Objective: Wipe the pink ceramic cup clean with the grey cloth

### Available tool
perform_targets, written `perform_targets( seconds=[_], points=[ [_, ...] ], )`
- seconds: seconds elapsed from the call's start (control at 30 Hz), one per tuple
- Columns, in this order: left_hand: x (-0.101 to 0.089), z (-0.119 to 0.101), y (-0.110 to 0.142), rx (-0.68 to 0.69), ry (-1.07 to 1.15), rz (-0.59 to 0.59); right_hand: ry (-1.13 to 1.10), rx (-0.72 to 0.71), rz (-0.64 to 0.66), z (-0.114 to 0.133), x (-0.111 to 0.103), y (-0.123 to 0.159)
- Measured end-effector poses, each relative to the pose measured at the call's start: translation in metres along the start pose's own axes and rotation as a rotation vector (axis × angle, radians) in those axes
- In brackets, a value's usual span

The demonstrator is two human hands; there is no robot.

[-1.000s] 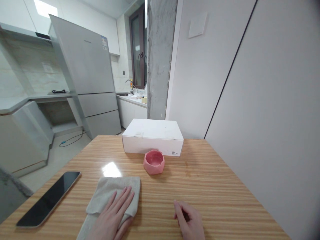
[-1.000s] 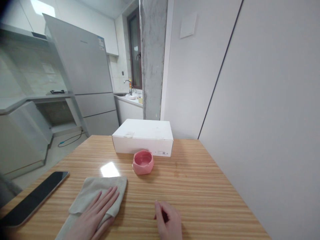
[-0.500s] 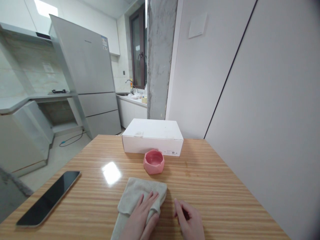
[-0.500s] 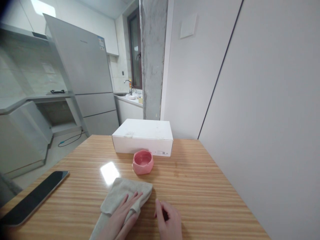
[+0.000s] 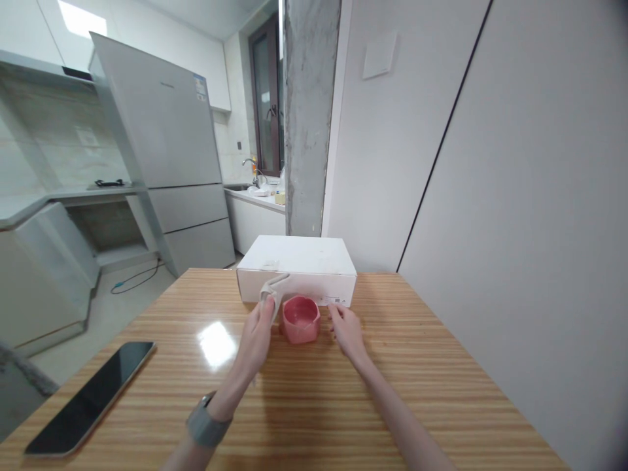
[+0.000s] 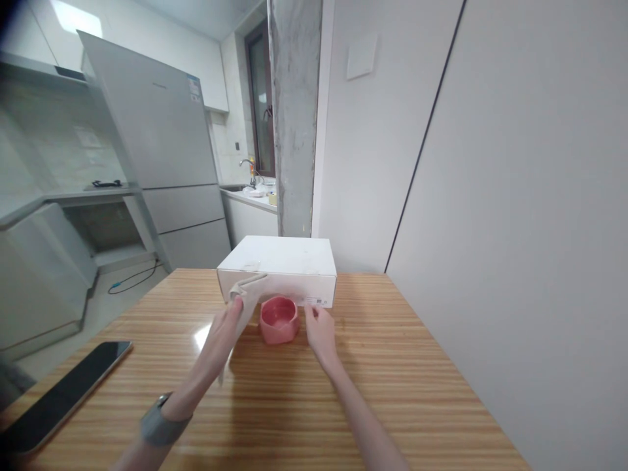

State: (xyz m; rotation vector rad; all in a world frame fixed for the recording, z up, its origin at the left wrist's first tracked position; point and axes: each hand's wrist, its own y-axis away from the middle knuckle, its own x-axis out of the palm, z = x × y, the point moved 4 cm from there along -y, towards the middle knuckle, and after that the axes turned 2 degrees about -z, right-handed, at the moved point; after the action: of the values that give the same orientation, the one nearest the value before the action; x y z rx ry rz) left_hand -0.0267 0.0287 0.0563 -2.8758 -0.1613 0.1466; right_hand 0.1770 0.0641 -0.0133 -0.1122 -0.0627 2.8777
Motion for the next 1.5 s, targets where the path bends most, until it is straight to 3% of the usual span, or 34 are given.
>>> perform_targets(
  seconds=[0.13, 0.23, 0.33, 0.37, 0.43, 0.5, 0.57, 0.67, 0.73, 0.87, 0.97, 1.07, 1.17, 1.3, 1.4, 1.5],
  points=[
    [0.046, -0.003, 0.018, 0.229, -0.09, 0.263, -0.169, 0.109, 0.134, 0.014, 0.005, 0.012],
    [0.076, -0.005, 0.04, 0.4, -0.255, 0.537, -0.407, 0.299, 0.238, 0.017, 0.001, 0.026],
    [0.089, -0.012, 0.05, 0.554, -0.305, 0.713, -0.583, 0.494, 0.3, 0.011, -0.004, 0.035],
    [0.086, -0.013, 0.047, 0.581, -0.305, 0.688, -0.586, 0.517, 0.317, 0.009, -0.007, 0.035],
    [0.072, -0.01, 0.031, 0.587, -0.307, 0.519, -0.606, 0.55, 0.328, 0.006, -0.015, 0.033],
    [0.05, 0.003, 0.009, 0.527, -0.318, 0.306, -0.661, 0.563, 0.24, 0.006, -0.03, 0.028],
    [0.031, 0.025, -0.012, 0.399, -0.321, 0.198, -0.71, 0.532, 0.084, 0.01, -0.051, 0.022],
    [0.019, 0.059, -0.029, 0.177, -0.257, 0.194, -0.729, 0.407, -0.096, 0.023, -0.073, 0.017],
    [0.02, 0.072, -0.031, 0.065, -0.181, 0.237, -0.71, 0.326, -0.166, 0.031, -0.074, 0.015],
    [0.029, 0.069, -0.028, 0.038, -0.136, 0.296, -0.451, 0.186, -0.076, 0.033, -0.036, 0.011],
    [0.031, 0.057, -0.027, 0.097, -0.15, 0.253, -0.356, 0.1, -0.067, 0.023, -0.004, 0.01],
    [0.031, 0.044, -0.021, 0.197, -0.132, 0.197, -0.293, -0.025, -0.064, 0.012, 0.015, 0.017],
    [0.032, 0.037, -0.012, 0.209, -0.05, 0.206, -0.092, -0.353, -0.034, 0.009, 0.018, 0.034],
    [0.039, 0.039, -0.004, 0.004, 0.275, 0.414, 0.172, -0.937, -0.007, 0.019, 0.007, 0.066],
    [0.041, 0.052, -0.004, -0.246, 0.481, 0.465, 0.349, -1.19, 0.192, 0.032, 0.005, 0.08],
    [0.036, 0.065, -0.006, -0.256, 0.348, 0.399, 0.514, -1.396, 0.404, 0.042, 0.007, 0.089]
  ],
)
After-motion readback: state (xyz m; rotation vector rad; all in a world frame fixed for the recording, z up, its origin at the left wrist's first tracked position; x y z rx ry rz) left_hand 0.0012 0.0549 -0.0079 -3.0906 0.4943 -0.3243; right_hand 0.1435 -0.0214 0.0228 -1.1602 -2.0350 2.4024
